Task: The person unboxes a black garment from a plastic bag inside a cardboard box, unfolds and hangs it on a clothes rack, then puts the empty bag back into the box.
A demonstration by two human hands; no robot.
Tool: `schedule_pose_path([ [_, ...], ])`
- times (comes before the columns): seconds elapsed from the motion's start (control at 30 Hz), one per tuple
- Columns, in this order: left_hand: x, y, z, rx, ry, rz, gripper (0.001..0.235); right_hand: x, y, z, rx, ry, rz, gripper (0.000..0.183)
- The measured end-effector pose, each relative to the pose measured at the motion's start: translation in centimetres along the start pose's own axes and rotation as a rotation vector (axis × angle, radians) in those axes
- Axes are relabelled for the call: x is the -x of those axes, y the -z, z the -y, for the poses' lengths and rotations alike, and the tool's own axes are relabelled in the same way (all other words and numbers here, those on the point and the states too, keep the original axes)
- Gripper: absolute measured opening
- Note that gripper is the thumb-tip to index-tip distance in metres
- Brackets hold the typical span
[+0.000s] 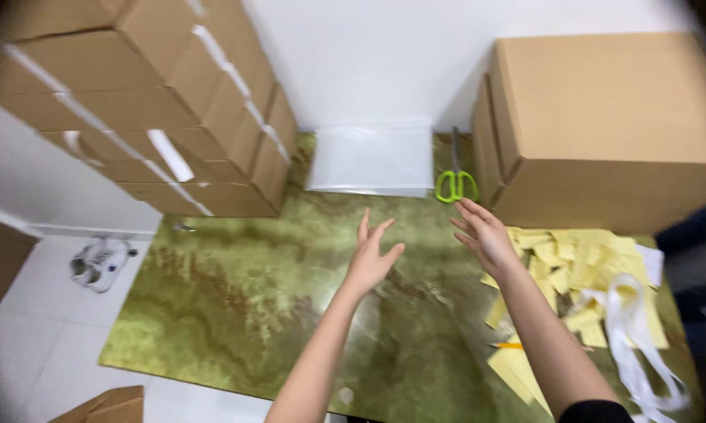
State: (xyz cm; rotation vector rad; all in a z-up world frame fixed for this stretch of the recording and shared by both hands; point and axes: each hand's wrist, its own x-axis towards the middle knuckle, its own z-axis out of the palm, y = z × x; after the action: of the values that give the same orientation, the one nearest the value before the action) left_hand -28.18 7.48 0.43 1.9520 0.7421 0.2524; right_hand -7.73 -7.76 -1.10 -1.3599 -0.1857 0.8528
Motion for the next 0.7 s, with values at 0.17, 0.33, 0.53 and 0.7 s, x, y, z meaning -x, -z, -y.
schedule_pose_path([
  [0.17,4.5,12.1,-0.5,0.066,-0.099,-0.199,0.059,3.4,-14.9,4.9,0.077,0.075,0.183,0.05],
  [0.33,9.5,23.7,-1.0,0.266,-0.156,-0.378,0.052,6.2,-28.5,9.2,0.016,0.111,0.412,0.05],
  [0.53,12.7,33.6,-0.8,0.438,-0.34,-0.483,0.047,7.3,-40.2,15.7,-0.16,0.239,0.602,0.055],
  [0.7,15.2,38.6,-2.6,0.599,-0.385,-0.439,0.053,4.2,-46.7,17.7,-0.258,0.229,0.702,0.064],
])
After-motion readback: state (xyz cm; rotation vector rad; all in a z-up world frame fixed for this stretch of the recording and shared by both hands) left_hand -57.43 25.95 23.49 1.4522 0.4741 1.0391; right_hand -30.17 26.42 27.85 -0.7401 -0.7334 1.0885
